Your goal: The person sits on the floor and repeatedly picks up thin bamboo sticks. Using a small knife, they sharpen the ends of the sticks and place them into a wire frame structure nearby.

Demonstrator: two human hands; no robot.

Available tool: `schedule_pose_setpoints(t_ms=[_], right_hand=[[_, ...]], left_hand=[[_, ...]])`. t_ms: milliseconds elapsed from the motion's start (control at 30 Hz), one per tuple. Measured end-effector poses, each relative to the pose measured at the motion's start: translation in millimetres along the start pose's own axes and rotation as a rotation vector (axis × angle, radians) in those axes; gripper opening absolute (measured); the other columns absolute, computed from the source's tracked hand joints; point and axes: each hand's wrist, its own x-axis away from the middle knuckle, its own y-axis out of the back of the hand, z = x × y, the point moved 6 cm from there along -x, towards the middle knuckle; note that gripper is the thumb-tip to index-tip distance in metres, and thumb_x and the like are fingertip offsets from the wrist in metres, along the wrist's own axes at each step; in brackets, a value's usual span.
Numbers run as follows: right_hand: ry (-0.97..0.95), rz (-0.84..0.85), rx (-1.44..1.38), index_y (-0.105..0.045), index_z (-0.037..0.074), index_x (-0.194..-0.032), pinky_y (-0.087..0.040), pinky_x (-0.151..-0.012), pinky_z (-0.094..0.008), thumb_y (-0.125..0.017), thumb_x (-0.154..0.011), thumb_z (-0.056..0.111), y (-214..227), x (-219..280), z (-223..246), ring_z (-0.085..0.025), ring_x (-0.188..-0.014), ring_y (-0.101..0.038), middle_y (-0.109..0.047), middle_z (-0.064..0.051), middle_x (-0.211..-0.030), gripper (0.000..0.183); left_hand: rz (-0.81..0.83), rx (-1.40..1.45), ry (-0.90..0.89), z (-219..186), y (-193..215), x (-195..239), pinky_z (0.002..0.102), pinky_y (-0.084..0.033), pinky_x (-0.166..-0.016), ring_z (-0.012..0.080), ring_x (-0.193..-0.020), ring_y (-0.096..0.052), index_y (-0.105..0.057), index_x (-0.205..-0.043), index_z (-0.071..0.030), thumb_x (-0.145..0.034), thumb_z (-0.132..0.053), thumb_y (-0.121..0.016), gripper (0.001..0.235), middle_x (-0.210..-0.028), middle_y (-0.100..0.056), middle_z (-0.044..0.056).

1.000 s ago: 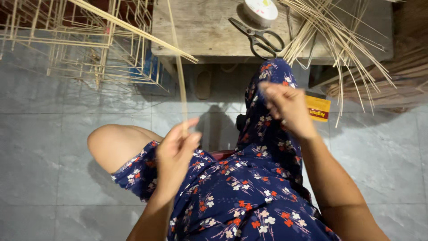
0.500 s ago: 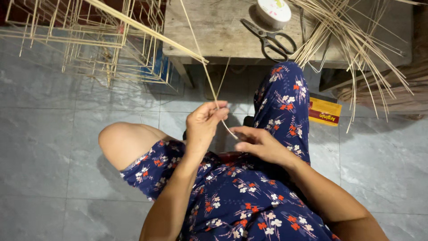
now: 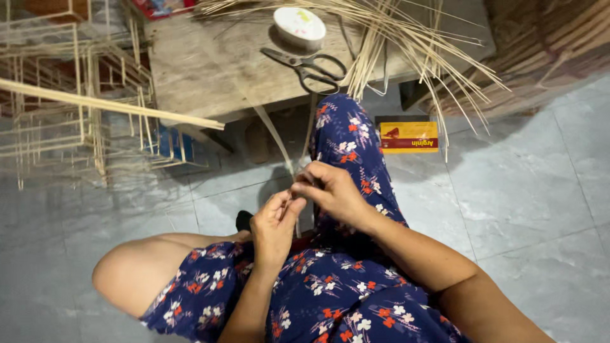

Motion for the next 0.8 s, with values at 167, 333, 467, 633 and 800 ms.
schedule_pose_setpoints(t_ms=[167, 333, 467, 633, 800], right_hand=[[-0.224, -0.193, -0.211, -0.068, 0.011, -0.107, -0.044, -0.053, -0.025, -0.066, -0.095, 0.017, 95, -15, -36, -0.010, -0.070, -0.067, -0.072, -0.003, -0.085, 0.013], [-0.076, -0.517, -0.060, -0.068, 0.006, -0.111, -0.046, -0.059, -0.021, -0.068, -0.103, 0.009, 251, -37, -80, -0.008, -0.072, -0.064, -0.070, -0.002, -0.087, 0.008], [-0.114, -0.590, 0.129, -0.068, 0.004, -0.106, -0.046, -0.056, -0.022, -0.070, -0.102, 0.009, 340, -64, -142, -0.007, -0.068, -0.063, -0.069, -0.002, -0.083, 0.007], [-0.134, -0.644, 0.326, -0.070, 0.000, -0.096, -0.045, -0.054, -0.024, -0.074, -0.100, 0.008, 391, -84, -188, -0.009, -0.065, -0.061, -0.069, -0.004, -0.079, 0.010], [-0.261, -0.643, 0.091, -0.071, 0.003, -0.098, -0.038, -0.048, -0.025, -0.071, -0.101, 0.016, 386, -91, -193, -0.007, -0.053, -0.053, -0.066, -0.001, -0.075, 0.014]], left_hand=[[-0.036, 0.149, 0.212, 15, 17, -7, 0.019, -0.035, -0.048, 0.0067, -0.056, -0.044, -0.075, -0.121, -0.003, -0.103, -0.012, -0.058, 0.026, -0.093, -0.061, 0.000], [-0.121, 0.242, 0.193, 15, 56, -5, 0.017, -0.043, -0.055, 0.0045, -0.066, -0.052, -0.071, -0.125, -0.002, -0.102, -0.009, -0.056, 0.028, -0.091, -0.055, -0.002], [-0.176, 0.089, 0.046, -5, 89, 1, 0.017, -0.041, -0.070, 0.0039, -0.079, -0.051, -0.071, -0.128, 0.000, -0.102, -0.002, -0.064, 0.027, -0.096, -0.056, -0.003], [-0.327, 0.000, 0.063, -43, 140, 5, 0.017, -0.040, -0.067, 0.0049, -0.073, -0.054, -0.073, -0.123, 0.003, -0.104, -0.005, -0.066, 0.021, -0.083, -0.065, 0.004], [-0.618, -0.346, 0.174, -74, 184, 13, 0.023, -0.045, -0.060, 0.0132, -0.068, -0.059, -0.071, -0.116, 0.002, -0.101, -0.006, -0.067, 0.017, -0.082, -0.066, 0.015]])
